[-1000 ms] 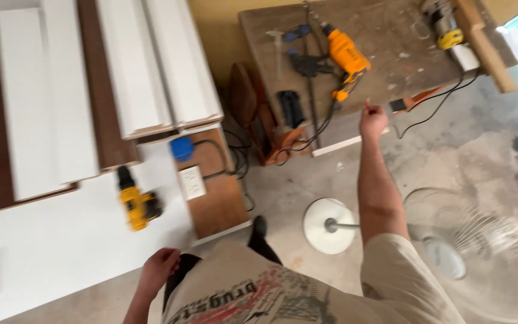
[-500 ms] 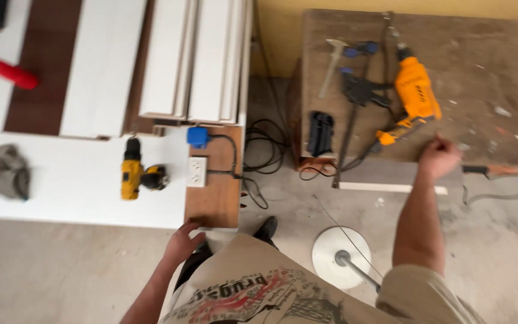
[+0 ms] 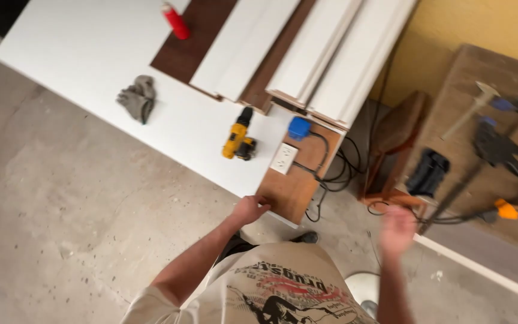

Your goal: The person organizes wood panels on a workbench, uses a power drill to drive screws into a small wooden box, and then puts various hand tools away into a storage cabinet.

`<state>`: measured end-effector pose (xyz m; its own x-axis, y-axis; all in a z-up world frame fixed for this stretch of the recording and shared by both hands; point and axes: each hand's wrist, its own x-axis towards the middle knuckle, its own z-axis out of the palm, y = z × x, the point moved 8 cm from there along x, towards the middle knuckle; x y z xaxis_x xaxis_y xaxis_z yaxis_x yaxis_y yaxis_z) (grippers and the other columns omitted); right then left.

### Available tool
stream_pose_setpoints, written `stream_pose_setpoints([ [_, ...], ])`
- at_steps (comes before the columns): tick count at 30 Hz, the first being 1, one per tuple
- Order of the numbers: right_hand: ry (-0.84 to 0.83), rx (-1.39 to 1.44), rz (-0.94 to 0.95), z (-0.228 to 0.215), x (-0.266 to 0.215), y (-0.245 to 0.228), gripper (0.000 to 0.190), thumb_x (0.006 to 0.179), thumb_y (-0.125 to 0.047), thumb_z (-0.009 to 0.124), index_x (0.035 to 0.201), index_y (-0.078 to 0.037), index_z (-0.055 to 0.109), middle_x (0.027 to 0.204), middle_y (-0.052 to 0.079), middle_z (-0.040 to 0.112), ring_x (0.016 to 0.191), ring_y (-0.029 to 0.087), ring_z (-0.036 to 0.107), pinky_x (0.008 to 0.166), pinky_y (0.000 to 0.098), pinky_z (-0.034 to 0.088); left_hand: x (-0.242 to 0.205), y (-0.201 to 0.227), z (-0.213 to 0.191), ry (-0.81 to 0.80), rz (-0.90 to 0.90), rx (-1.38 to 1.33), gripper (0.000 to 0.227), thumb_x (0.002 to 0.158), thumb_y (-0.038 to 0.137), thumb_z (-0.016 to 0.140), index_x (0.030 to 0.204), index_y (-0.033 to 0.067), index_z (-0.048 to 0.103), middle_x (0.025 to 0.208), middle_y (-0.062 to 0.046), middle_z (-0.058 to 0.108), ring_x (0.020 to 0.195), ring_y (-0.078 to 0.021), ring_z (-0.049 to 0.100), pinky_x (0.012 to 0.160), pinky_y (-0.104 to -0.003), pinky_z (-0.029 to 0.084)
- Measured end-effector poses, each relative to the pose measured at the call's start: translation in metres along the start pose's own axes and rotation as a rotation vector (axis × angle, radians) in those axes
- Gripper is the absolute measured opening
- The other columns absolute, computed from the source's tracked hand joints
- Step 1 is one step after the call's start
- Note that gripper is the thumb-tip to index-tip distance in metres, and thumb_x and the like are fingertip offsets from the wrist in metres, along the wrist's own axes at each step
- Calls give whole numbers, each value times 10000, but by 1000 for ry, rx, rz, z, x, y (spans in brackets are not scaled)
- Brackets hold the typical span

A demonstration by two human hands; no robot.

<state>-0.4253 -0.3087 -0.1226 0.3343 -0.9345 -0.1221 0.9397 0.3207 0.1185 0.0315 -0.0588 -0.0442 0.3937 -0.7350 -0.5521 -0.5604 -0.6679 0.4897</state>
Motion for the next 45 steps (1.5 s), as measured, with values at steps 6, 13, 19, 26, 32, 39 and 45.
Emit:
stream_pose_setpoints([
  [6, -115, -2023, 179, 11, -94, 312, 121, 937, -335, 735, 965, -240, 804, 585, 22, 706, 619, 185, 711, 641, 303, 577, -22, -36, -25, -95, 207, -129, 466, 947, 455, 664, 1273, 124, 703, 1330, -121, 699, 1257, -344, 640, 1063, -483, 538],
  [13, -314, -2242, 552, 8, -98, 494, 160, 906, -335, 762, 973, -197, 811, 687, 22, 758, 665, 179, 745, 655, 320, 594, -72, -183, -108, -31, 109, -343, 470, 962, 418, 696, 1310, 103, 696, 1386, -167, 655, 1290, -344, 615, 1062, -474, 543],
  [19, -341, -2246, 509, 10, -72, 620, 189, 944, -307, 735, 949, -122, 773, 657, 61, 715, 665, 216, 693, 668, 357, 556, -101, -283, -192, 81, 5, -512, 426, 981, 351, 696, 1296, 63, 701, 1331, -184, 695, 1294, -350, 618, 1083, -464, 537],
  [26, -399, -2138, 487, 19, -9, 768, 146, 930, -204, 727, 1009, -85, 755, 739, 108, 737, 683, 212, 696, 656, 353, 570, -78, -326, -275, 193, 3, -610, 390, 978, 317, 714, 1274, 64, 716, 1316, -162, 706, 1280, -351, 622, 1060, -468, 545],
  [32, -201, -1855, 468, -35, 110, 876, 204, 954, -75, 650, 1126, 27, 691, 937, 165, 718, 663, 169, 687, 550, 228, 598, -27, -350, -352, 208, 38, -587, 390, 979, 288, 708, 1263, 21, 715, 1299, -224, 701, 1263, -402, 624, 1066, -485, 538],
  [39, -4, -1984, 329, -87, 225, 947, 363, 972, -233, 710, 1245, -2, 651, 1132, 193, 703, 1009, 301, 723, 749, 385, 618, 75, -377, -421, 154, 17, -349, 372, 982, 302, 681, 1263, 60, 716, 1276, -187, 720, 1247, -331, 657, 1055, -447, 560],
  [45, 111, -2215, 547, 2, 197, 990, 870, 826, -631, 781, 1367, 11, 553, 1364, 238, 623, 1300, 382, 596, 1026, 484, 546, 181, -337, -463, 164, 116, -30, 682, 928, 500, 696, 1414, 56, 514, 1351, -234, 600, 1258, -416, 619, 1042, -540, 566],
])
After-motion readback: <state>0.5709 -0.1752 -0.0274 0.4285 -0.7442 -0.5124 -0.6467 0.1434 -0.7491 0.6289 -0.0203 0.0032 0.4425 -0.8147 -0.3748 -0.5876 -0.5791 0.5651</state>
